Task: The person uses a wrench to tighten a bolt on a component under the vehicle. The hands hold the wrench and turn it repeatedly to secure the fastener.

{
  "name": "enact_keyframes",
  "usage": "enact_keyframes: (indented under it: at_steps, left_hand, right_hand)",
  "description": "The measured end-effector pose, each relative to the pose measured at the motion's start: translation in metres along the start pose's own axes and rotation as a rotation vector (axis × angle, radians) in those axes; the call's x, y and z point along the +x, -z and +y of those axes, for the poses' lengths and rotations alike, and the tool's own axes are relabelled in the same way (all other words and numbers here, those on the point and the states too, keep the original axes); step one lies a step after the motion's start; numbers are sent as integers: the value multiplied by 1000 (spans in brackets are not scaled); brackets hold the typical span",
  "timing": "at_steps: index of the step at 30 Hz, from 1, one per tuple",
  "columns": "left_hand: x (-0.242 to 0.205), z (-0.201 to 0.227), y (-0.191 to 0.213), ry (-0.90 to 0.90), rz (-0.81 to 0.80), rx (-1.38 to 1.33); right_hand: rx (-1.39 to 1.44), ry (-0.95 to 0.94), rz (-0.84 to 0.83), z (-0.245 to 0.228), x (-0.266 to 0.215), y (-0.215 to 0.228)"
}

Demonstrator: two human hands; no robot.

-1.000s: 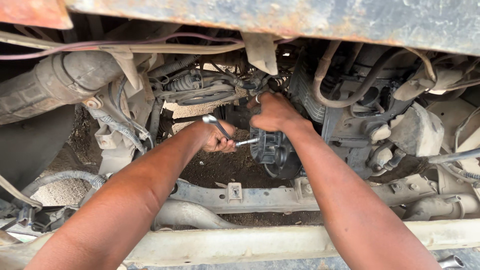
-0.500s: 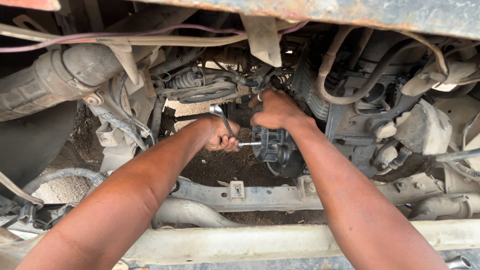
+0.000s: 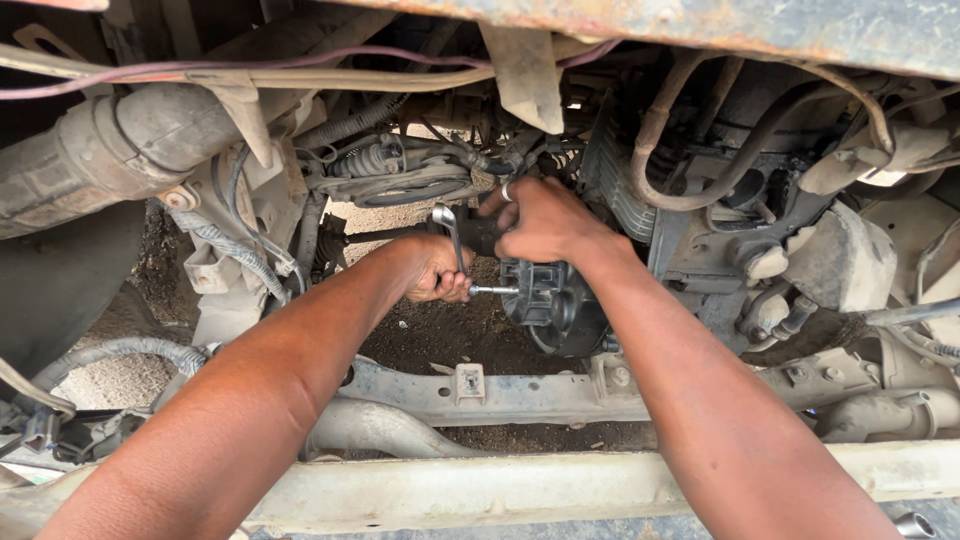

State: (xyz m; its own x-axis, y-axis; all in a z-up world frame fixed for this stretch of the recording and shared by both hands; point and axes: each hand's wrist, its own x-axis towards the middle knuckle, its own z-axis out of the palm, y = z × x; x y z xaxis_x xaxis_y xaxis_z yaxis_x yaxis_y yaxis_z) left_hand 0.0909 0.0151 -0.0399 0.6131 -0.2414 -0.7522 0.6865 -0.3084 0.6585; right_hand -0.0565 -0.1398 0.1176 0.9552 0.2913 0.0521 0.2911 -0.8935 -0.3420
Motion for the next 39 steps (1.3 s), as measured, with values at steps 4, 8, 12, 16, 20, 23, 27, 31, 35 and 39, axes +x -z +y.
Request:
enact_keyframes:
  at_steps: [4, 8, 12, 16, 20, 23, 27, 31, 35, 39]
  left_hand:
    - [-7, -2, -3, 17, -32, -61]
    - [-23, -10, -14, -103, 52, 9]
    - [-44, -16, -15, -239, -2, 43]
    - [-59, -14, -23, -194, 142, 110]
    - [-76, -17, -24, -180, 99, 195]
    - [-88, -14, -26, -230, 100, 238]
    - [-98, -12, -20, -231, 50, 272]
    - [-89, -9, -22, -248, 15, 445]
    - [-79, -9, -22, -263, -12, 531]
    - [-84, -10, -24, -362, 59, 602]
  right_hand:
    - [33, 26, -168, -6, -4, 2]
    - [2, 26, -230, -9, -7, 1]
    - [132, 165, -121, -14, -4, -6]
    - [206, 104, 3, -13, -2, -9]
    - [162, -88, 45, -12, 2, -7]
    - [99, -123, 114, -3, 6, -4]
    - [193, -139, 212, 2, 12, -8]
    - [178, -119, 277, 5, 18, -12]
    - [193, -137, 267, 7, 19, -15]
    - [236, -144, 276, 5, 23, -19]
